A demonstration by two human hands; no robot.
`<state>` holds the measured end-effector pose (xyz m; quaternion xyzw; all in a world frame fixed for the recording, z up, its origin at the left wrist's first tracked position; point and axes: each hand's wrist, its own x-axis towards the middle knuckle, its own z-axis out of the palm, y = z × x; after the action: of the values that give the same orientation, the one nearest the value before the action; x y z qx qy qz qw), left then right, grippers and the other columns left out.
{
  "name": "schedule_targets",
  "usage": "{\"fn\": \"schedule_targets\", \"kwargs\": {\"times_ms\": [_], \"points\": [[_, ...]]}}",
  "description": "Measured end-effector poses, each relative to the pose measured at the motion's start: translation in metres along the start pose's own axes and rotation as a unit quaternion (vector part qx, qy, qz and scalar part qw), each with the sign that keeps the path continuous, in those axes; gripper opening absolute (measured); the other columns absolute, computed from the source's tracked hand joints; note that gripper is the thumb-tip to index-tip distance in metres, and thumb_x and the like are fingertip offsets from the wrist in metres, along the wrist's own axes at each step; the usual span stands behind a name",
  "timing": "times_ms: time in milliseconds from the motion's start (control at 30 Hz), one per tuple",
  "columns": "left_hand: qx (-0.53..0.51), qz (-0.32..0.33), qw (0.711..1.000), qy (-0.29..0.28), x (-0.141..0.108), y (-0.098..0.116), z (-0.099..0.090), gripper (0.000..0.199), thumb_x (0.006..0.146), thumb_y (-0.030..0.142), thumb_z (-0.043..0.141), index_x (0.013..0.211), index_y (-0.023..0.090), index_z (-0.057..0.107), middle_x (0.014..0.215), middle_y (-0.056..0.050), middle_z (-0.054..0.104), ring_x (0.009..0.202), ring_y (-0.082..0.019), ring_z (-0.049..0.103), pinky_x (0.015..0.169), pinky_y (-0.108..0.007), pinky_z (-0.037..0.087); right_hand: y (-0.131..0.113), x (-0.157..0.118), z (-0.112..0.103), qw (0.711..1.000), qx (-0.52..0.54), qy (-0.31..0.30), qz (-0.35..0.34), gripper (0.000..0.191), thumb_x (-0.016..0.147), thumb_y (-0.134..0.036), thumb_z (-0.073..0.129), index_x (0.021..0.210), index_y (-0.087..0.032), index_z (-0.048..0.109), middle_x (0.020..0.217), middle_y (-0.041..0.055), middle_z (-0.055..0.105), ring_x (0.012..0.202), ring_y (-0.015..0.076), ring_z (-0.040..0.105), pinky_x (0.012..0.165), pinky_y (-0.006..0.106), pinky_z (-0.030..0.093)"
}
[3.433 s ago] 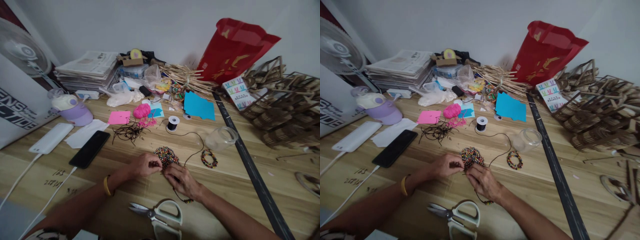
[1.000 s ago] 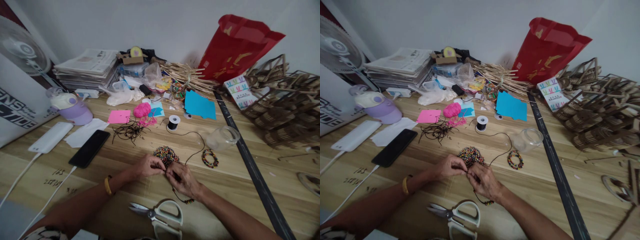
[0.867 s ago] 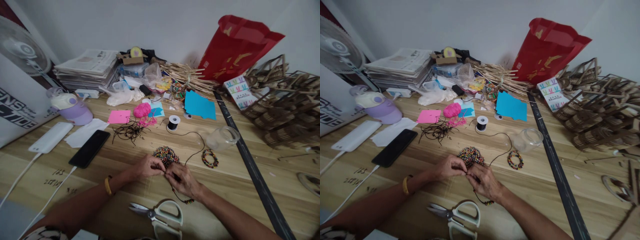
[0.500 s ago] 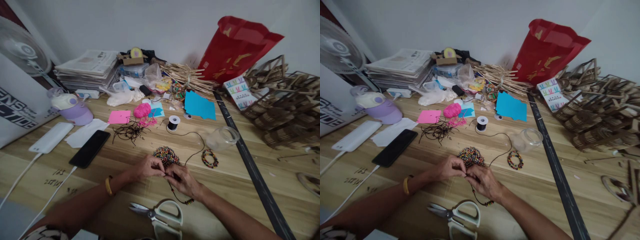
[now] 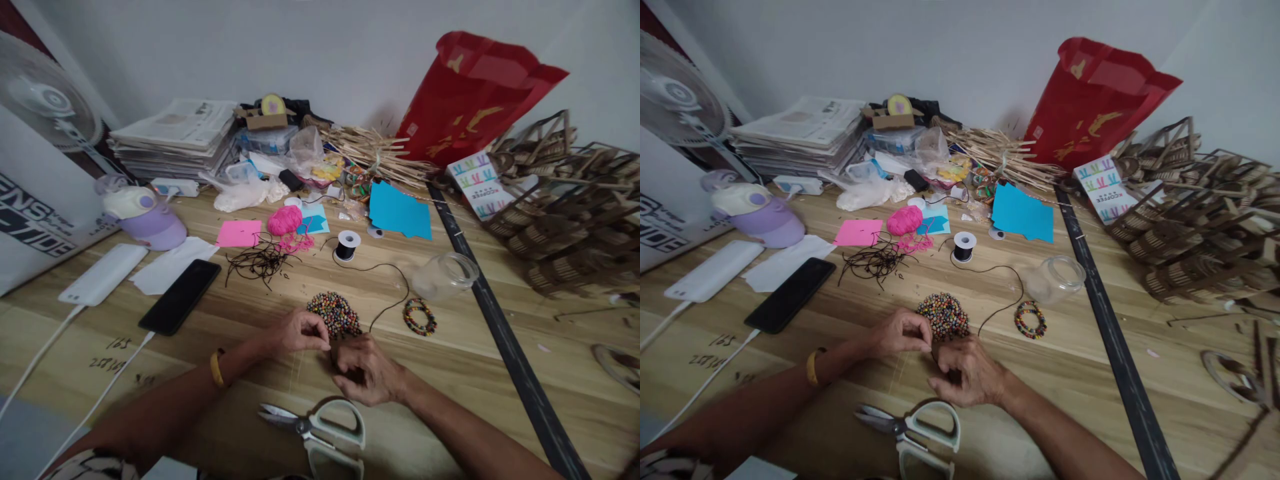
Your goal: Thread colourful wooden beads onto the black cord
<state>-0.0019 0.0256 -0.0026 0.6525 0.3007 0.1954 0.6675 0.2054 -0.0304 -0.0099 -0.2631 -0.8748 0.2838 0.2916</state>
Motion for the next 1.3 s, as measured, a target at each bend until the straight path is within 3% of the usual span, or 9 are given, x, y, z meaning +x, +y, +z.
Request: {"fn": "schedule_targets", "kwargs": {"times_ms": [133, 267, 433, 700, 1000, 1300], "points": [[0.016, 0.003, 1.000, 0.001, -0.0005, -0.0006, 0.0024, 0.025, 0.070, 0.033, 0.072, 0.072, 0.009, 0.065, 0.071, -0.005, 0.067, 0.064, -0.011, 0.057, 0.062, -0.020, 0.044, 0.0007, 0.0004, 0.0002, 0.998, 0.003, 0.048, 0.038, 0.019, 0.085, -0.035, 0.059, 0.078, -0.020, 0.050, 0.064, -0.0011, 0.053, 0.055, 0.0121, 0.048, 0.053, 0.023, 0.037], [0.051, 0.021, 0.998, 0.005, -0.0010, -0.0013, 0.0036, 0.020, 0.071, 0.028, 0.070, 0.073, 0.009, 0.066, 0.073, -0.007, 0.068, 0.066, -0.012, 0.059, 0.063, -0.021, 0.045, 0.0014, 0.0029, 0.0026, 0.995, 0.027, 0.085, 0.050, 0.007, 0.089, -0.024, 0.057, 0.087, -0.018, 0.054, 0.072, 0.0015, 0.057, 0.062, 0.0121, 0.052, 0.057, 0.022, 0.042], [0.064, 0.012, 0.998, 0.021, -0.0010, -0.0023, 0.0041, 0.018, 0.072, 0.026, 0.068, 0.073, 0.008, 0.065, 0.071, -0.006, 0.067, 0.063, -0.011, 0.057, 0.060, -0.020, 0.044, 0.0036, 0.0037, 0.0045, 0.995, 0.034, 0.093, 0.027, 0.004, 0.091, -0.019, 0.053, 0.088, -0.017, 0.055, 0.075, 0.0043, 0.059, 0.066, 0.0137, 0.055, 0.060, 0.024, 0.045], [0.093, 0.022, 0.995, 0.026, -0.0005, -0.0011, 0.0043, 0.013, 0.073, 0.023, 0.066, 0.074, 0.010, 0.066, 0.068, -0.003, 0.066, 0.063, -0.010, 0.056, 0.058, -0.017, 0.042, 0.0039, 0.0034, 0.0020, 0.996, 0.034, 0.065, 0.046, 0.008, 0.093, -0.017, 0.049, 0.092, -0.017, 0.058, 0.079, 0.0061, 0.059, 0.071, 0.0149, 0.056, 0.063, 0.026, 0.046], [0.122, 0.034, 0.991, 0.035, -0.0003, -0.0011, 0.0030, 0.013, 0.073, 0.024, 0.066, 0.072, 0.011, 0.067, 0.068, -0.003, 0.066, 0.062, -0.010, 0.056, 0.059, -0.018, 0.043, 0.0079, 0.0027, 0.0052, 0.994, 0.047, 0.088, 0.036, 0.007, 0.093, -0.017, 0.050, 0.095, -0.018, 0.057, 0.082, 0.0068, 0.061, 0.077, 0.0164, 0.058, 0.068, 0.027, 0.049], [0.106, 0.025, 0.993, 0.045, 0.0006, 0.0041, 0.0036, 0.011, 0.072, 0.022, 0.065, 0.072, 0.011, 0.066, 0.068, -0.002, 0.066, 0.063, -0.011, 0.056, 0.060, -0.018, 0.044, 0.0032, 0.0066, -0.0042, 0.992, 0.052, 0.081, 0.083, 0.014, 0.095, -0.021, 0.048, 0.091, -0.018, 0.061, 0.089, 0.0084, 0.059, 0.083, 0.0175, 0.056, 0.073, 0.030, 0.048]]}}
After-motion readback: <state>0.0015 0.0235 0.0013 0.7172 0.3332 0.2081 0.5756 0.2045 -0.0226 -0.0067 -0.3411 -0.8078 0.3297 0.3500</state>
